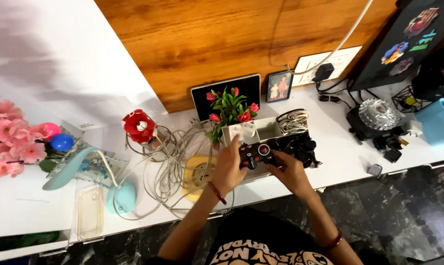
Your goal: The person untangles white cables, places a gaming controller and other electronic components into small boxes, and organizes various items on a desk.
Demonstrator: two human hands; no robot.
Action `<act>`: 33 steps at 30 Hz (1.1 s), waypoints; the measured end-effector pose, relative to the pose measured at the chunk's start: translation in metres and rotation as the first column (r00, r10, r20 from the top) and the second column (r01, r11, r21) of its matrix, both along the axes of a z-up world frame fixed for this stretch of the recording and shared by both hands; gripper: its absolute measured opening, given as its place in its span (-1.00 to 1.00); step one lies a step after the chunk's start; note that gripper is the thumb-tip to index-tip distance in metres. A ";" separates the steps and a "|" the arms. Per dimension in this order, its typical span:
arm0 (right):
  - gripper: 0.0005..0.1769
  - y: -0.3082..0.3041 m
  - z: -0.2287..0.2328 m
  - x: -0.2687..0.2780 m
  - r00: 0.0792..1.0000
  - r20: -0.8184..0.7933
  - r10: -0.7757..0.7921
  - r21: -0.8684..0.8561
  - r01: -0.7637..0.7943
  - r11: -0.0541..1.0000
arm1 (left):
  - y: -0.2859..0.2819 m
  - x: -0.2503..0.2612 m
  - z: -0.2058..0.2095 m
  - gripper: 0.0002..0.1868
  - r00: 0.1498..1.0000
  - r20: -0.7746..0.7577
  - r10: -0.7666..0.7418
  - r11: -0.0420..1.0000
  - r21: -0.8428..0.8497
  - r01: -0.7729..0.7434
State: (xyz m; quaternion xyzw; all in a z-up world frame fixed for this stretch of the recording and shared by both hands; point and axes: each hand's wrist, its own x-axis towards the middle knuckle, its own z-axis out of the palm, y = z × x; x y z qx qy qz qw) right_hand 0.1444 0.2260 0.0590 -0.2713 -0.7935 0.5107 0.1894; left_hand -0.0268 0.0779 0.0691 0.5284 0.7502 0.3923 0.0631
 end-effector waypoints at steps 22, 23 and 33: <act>-0.51 0.011 -0.028 -0.019 0.995 -0.020 -0.097 0.430 0.096 0.897 | 0.009 -0.060 -0.035 -0.13 0.959 0.094 0.267 0.937 0.209 -0.281; -0.54 0.020 -0.026 -0.020 0.994 -0.026 -0.107 0.433 0.108 0.895 | 0.015 -0.064 -0.034 -0.12 0.970 0.027 0.240 0.947 0.215 -0.240; -0.50 0.068 -0.029 -0.098 0.989 -0.066 0.129 0.487 -0.080 0.869 | 0.048 -0.082 -0.044 -0.34 0.991 0.014 0.131 0.982 0.135 -0.131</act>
